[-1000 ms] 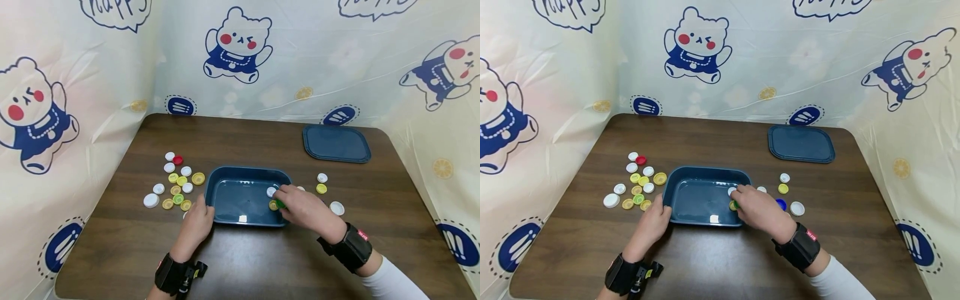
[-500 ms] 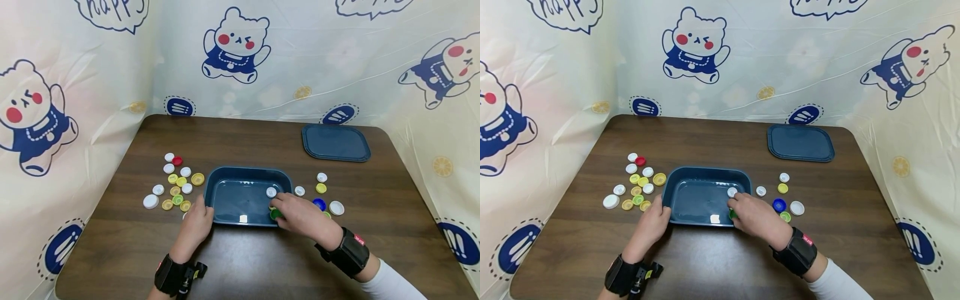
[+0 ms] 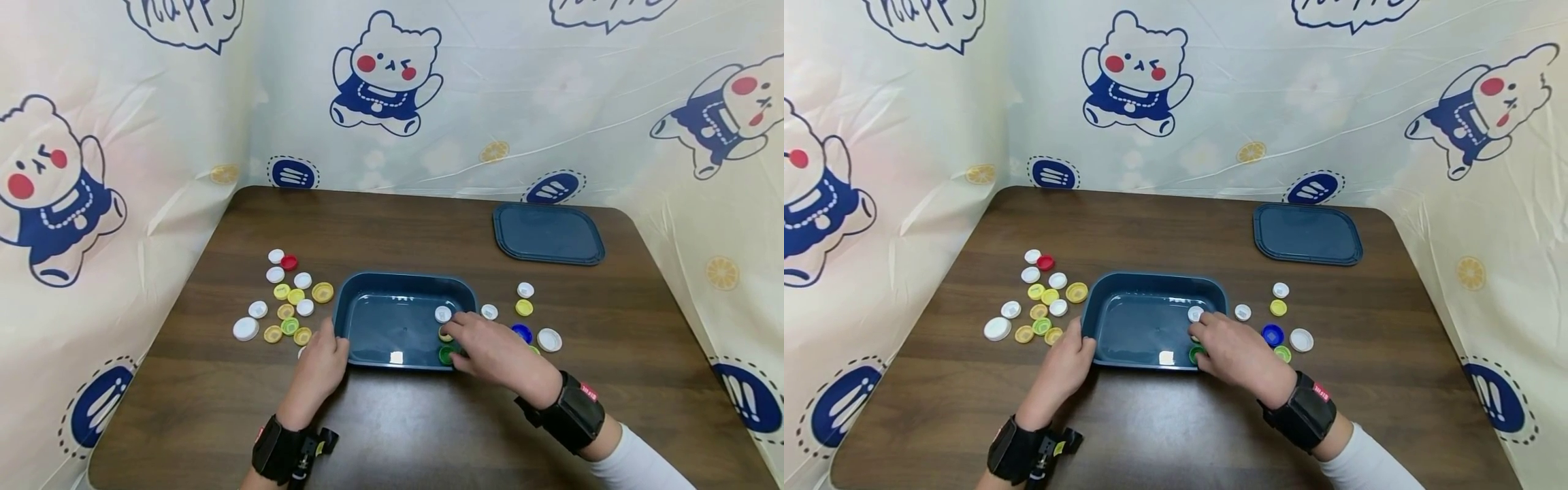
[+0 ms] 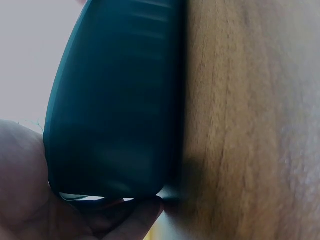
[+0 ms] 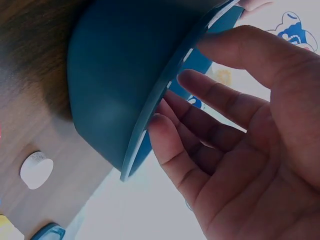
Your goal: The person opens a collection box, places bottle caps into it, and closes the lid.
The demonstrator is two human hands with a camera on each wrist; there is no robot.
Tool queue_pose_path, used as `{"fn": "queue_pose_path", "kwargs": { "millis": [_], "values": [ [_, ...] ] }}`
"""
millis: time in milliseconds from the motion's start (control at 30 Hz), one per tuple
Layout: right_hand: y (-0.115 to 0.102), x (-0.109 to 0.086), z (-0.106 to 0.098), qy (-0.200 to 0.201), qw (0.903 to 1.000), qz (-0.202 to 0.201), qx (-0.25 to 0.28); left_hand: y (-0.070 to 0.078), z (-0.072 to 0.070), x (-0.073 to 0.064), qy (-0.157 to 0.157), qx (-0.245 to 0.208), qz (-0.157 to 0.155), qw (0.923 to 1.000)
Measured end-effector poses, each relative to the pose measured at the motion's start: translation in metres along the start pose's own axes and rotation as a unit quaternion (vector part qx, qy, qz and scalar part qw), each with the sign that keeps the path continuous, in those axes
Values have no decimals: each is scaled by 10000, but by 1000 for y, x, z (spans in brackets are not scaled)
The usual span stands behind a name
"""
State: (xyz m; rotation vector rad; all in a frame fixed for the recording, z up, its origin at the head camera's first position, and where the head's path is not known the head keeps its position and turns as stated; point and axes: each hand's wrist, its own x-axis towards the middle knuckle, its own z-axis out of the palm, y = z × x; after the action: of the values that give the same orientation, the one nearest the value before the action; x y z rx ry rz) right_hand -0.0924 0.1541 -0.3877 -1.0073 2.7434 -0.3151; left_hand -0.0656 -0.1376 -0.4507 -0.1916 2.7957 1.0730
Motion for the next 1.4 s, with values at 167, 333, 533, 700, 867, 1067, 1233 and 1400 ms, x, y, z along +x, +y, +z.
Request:
{"fn": "queue_pose_path", "kwargs": {
  "millis": [167, 333, 533, 700, 867, 1067, 1233, 1400],
  "values": [
    [9, 1, -7, 544, 9983, 205, 74, -1, 0, 0, 56, -12, 4, 10000],
    [30, 1, -16, 1102, 9916, 627, 260, -1, -1, 1, 22, -35, -29, 10000],
    [53, 1, -15, 721, 9900, 1131, 438, 0, -2, 1, 13, -75, -36, 10000],
    [65, 1, -8, 137, 9885, 1420, 492, 0, -2, 0, -23, -122, -77, 9999],
    [74, 4, 2, -193, 9866, 1528, 541, 0, -2, -1, 6, -146, -65, 9999],
    [80, 7, 11, -235, 9891, 1420, 318, -1, -1, -1, 31, -129, -15, 9999],
    [82, 10, 15, -385, 9870, 1544, 209, -2, 0, 0, 61, -106, 72, 9999],
    [87, 13, 22, -387, 9881, 1490, 57, -3, 0, 0, 73, -133, 95, 9998]
  ]
}}
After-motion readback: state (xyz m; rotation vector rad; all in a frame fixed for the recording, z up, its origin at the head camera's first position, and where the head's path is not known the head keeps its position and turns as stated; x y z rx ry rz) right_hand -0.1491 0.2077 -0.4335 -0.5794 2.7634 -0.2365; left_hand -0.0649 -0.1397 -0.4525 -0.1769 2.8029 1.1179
